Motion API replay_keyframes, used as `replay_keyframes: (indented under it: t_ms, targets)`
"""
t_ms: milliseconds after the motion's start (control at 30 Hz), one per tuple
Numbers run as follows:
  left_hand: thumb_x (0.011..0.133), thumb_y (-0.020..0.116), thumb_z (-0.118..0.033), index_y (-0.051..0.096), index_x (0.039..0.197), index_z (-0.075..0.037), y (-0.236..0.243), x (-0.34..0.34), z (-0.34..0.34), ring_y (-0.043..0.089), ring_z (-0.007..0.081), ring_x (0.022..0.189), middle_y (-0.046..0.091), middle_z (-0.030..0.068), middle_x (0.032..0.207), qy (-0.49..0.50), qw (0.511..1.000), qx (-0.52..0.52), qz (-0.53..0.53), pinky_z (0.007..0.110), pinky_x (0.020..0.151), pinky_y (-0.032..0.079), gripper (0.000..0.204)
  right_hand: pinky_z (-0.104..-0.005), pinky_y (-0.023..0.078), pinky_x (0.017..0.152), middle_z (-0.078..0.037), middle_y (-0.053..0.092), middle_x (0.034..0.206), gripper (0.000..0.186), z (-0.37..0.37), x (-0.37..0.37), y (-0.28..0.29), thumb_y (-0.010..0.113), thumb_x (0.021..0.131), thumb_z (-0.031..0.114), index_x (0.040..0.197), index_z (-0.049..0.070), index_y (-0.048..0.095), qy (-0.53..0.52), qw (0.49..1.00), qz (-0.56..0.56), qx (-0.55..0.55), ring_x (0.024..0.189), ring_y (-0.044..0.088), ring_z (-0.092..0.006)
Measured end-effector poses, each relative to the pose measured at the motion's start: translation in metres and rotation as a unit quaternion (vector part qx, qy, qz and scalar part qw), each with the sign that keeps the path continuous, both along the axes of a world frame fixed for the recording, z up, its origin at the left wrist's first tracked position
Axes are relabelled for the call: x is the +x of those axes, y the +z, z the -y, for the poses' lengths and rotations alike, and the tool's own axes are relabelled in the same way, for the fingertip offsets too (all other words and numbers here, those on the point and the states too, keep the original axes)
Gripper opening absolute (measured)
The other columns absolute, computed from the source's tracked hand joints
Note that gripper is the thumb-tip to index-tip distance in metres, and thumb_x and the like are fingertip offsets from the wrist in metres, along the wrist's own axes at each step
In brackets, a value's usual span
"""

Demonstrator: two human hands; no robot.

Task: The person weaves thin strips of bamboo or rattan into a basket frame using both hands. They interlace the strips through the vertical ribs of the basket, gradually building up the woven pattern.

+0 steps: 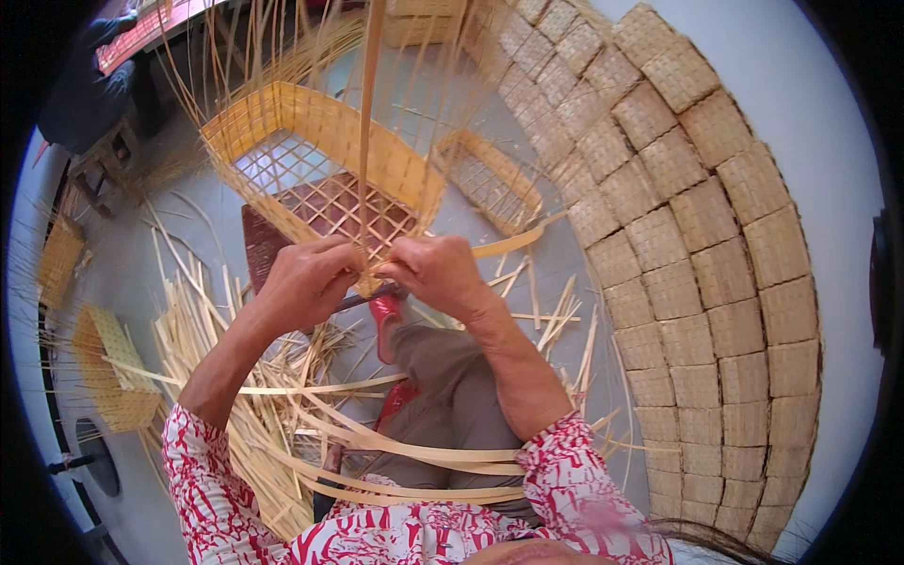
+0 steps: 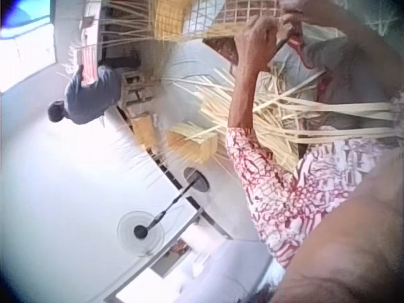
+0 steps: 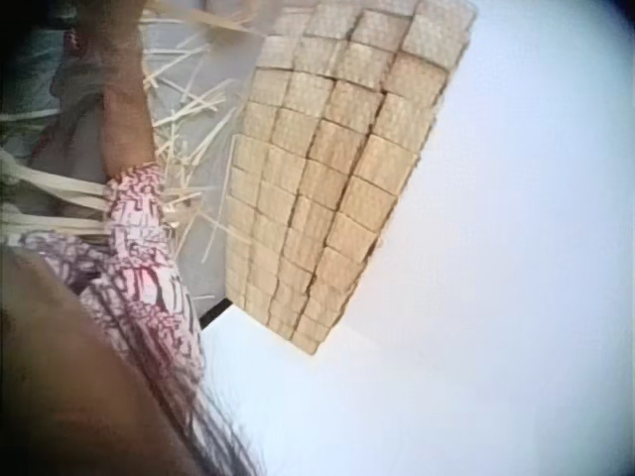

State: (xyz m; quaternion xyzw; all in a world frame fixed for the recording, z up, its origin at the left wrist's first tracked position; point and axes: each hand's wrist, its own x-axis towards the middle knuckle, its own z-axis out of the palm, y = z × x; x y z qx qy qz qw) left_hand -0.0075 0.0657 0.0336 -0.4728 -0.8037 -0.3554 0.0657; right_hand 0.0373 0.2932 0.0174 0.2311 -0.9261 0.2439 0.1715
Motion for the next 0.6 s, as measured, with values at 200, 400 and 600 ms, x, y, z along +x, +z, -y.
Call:
replay_keyframes:
  t_ms: [200,400,600]
  targets:
    - [0.078,0.079,-0.013,0.070,0.082,-0.005,-0.009,0.006,-0.012,0.065,0.0206,0.061,0.064,0.0077,0.074,0.149,0.982,0.101,0.051,0.032,0.055,0.051,0.012,-0.0434,0.050,0.064,-0.011,0.066,0.076,0.013,0.014,-0.002,0.004,0.070,0.086,0.021,0.092,0.010,0.066,-0.025,1.000,-0.003,-0.007,0.072,0.065,-0.0341]
    - [0.078,0.077,-0.006,0.072,0.080,-0.002,-0.026,-0.020,-0.006,0.064,0.0176,0.061,0.063,0.0074,0.072,0.156,0.975,0.145,0.061,0.029,0.057,0.050,0.008,-0.0430,0.051,0.069,-0.011,0.065,0.086,0.010,0.026,0.000,0.012,0.062,0.089,0.011,0.095,0.005,0.066,-0.112,0.969,-0.180,-0.129,0.076,0.065,-0.0306]
    - [0.079,0.077,-0.007,0.072,0.082,-0.001,-0.022,-0.024,0.006,0.066,0.0176,0.069,0.066,0.0083,0.076,0.142,0.981,0.115,0.072,0.030,0.061,0.051,0.008,-0.0436,0.059,0.076,-0.012,0.067,0.097,0.015,0.010,-0.021,-0.032,0.050,0.094,0.005,0.106,0.002,0.059,-0.098,0.594,0.385,-0.700,0.083,0.067,-0.0254]
